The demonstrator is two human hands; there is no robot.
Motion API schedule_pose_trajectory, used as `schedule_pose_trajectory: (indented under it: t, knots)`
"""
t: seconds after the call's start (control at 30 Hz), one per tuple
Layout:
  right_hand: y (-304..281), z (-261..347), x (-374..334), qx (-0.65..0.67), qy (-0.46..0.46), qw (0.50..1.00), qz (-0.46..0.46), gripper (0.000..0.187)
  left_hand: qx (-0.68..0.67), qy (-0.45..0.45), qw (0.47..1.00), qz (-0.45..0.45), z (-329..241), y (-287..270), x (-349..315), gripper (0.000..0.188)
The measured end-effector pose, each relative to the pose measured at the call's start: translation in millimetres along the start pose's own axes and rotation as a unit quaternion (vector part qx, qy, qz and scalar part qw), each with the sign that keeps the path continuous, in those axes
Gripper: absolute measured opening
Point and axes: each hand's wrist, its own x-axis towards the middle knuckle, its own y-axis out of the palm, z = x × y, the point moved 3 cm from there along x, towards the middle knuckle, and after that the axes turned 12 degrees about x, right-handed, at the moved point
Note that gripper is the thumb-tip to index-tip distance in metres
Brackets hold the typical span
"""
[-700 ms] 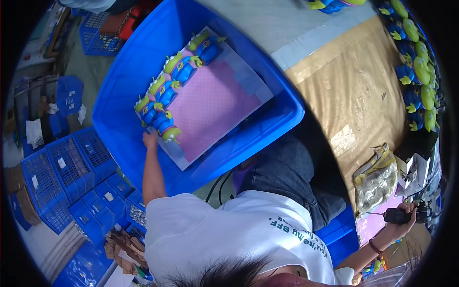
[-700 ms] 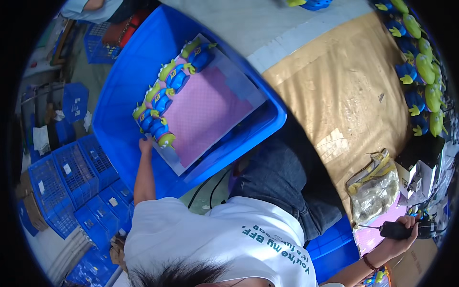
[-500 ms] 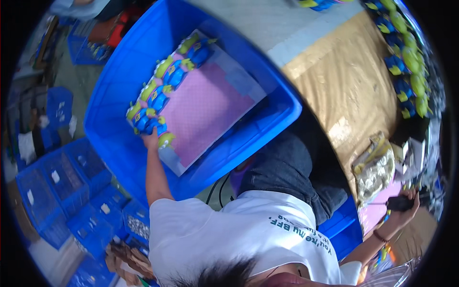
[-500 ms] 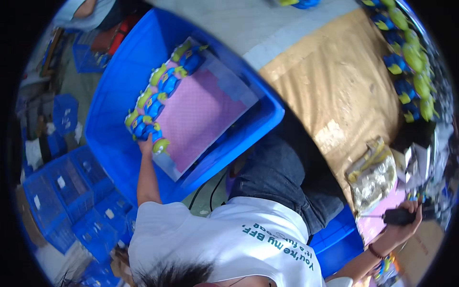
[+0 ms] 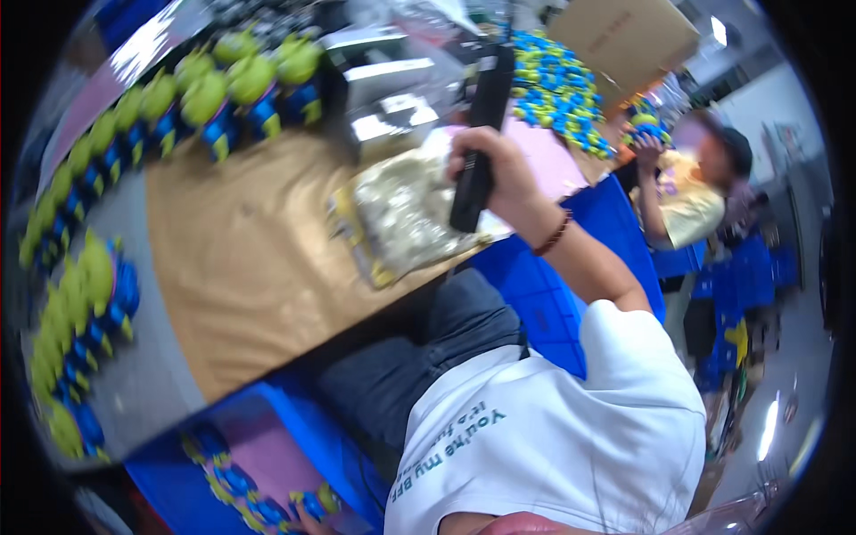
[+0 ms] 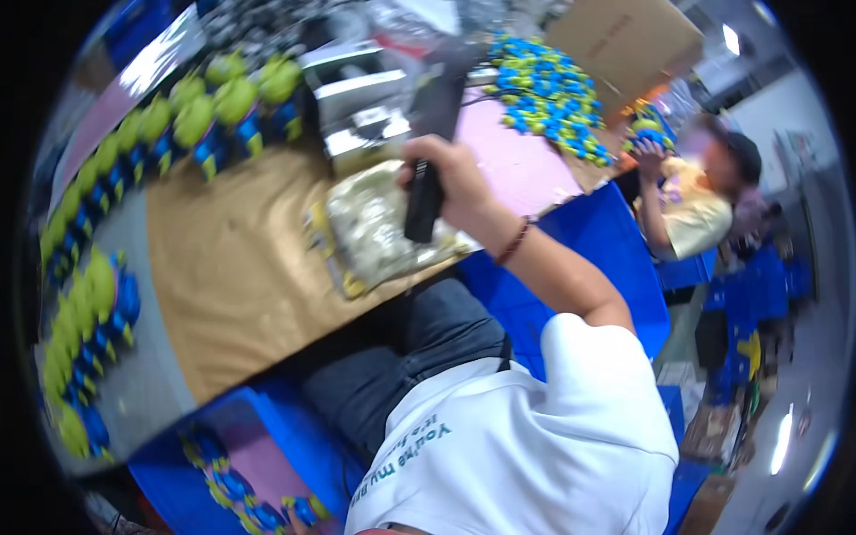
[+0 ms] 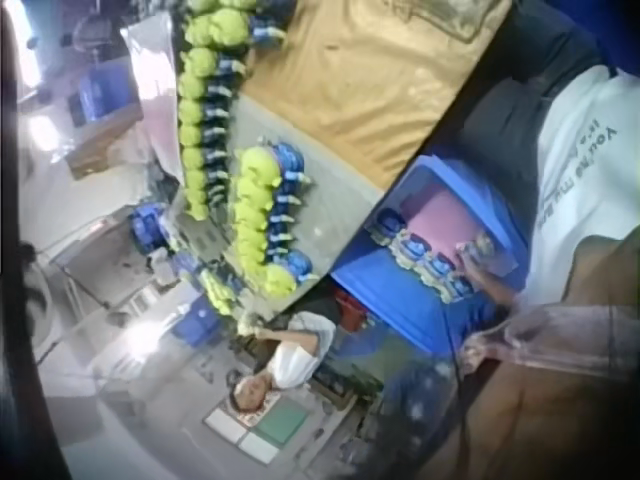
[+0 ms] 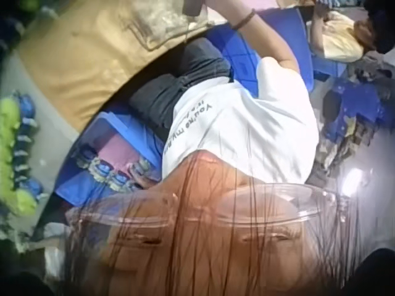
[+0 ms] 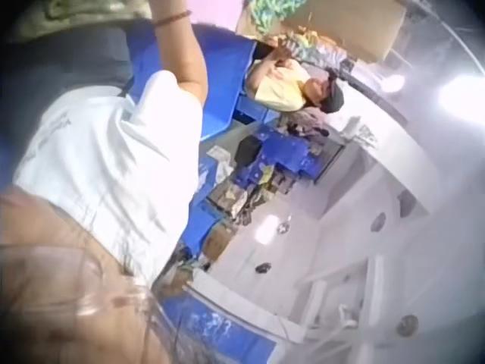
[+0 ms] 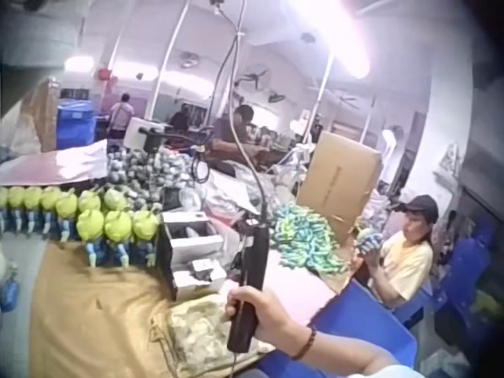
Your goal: The worker is using a heat gun to process and clean green alien-like toy figurines on an assembly line.
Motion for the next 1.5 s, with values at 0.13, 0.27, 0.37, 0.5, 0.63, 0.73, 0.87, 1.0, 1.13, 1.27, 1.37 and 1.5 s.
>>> schedule_pose_trajectory:
  t: [0.13, 0.27, 0.37, 0.5, 0.63, 0.73, 0.87, 1.0, 1.13, 1.27, 1.37, 1.5]
  knots:
    - [-11.4, 10.0, 11.2, 0.048, -0.006, 0.999, 0.004, 0.017, -0.075, 0.131, 0.989, 0.006, -154.9, 8.5, -25.4, 0.064]
    - [-34.5, 26.4, 15.1, 0.065, 0.003, 0.997, 0.037, 0.036, -0.159, 0.245, 0.956, 0.013, -280.5, 3.6, -60.9, 0.066]
    - [-49.5, 35.2, 14.7, 0.093, -0.011, 0.994, 0.049, 0.042, -0.216, 0.324, 0.921, 0.017, -353.6, -8.4, -86.1, 0.068]
    - [-70.1, 51.0, 11.8, 0.107, -0.031, 0.992, 0.066, 0.045, -0.298, 0.417, 0.858, 0.032, -432.4, -20.0, -125.2, 0.07]
    - [-93.3, 73.6, 1.2, 0.111, -0.058, 0.99, 0.062, 0.044, -0.393, 0.514, 0.758, 0.076, -509.7, -9.7, -183.2, 0.073]
    - [-105.5, 89.8, -8.5, 0.103, -0.095, 0.988, 0.063, 0.044, -0.381, 0.593, 0.708, 0.043, -563.7, -2.8, -242.3, 0.076]
    - [-119.1, 104.1, -21.1, 0.096, -0.128, 0.985, 0.06, 0.044, -0.393, 0.585, 0.707, 0.056, -586.8, 15.0, -292.1, 0.077]
    - [-125.3, 110.1, -36.0, 0.113, -0.139, 0.982, 0.064, 0.044, -0.298, 0.583, 0.754, 0.062, -557.7, 27.5, -315.7, 0.073]
    - [-119.7, 116.0, -55.6, 0.119, -0.141, 0.98, 0.074, 0.044, -0.23, 0.63, 0.741, 0.016, -517.7, 30.4, -311.8, 0.071]
    - [-110.0, 124.7, -81.4, 0.123, -0.143, 0.977, 0.103, 0.044, -0.089, 0.65, 0.752, 0.065, -487.2, 26.7, -309.0, 0.076]
    - [-97.7, 134.7, -105.7, 0.125, -0.155, 0.972, 0.127, 0.044, -0.042, 0.668, 0.74, 0.067, -488.4, 9.6, -311.8, 0.077]
    - [-90.2, 142.5, -128.4, 0.125, -0.157, 0.966, 0.161, 0.044, 0.016, 0.664, 0.742, 0.093, -486.0, -5.4, -305.8, 0.075]
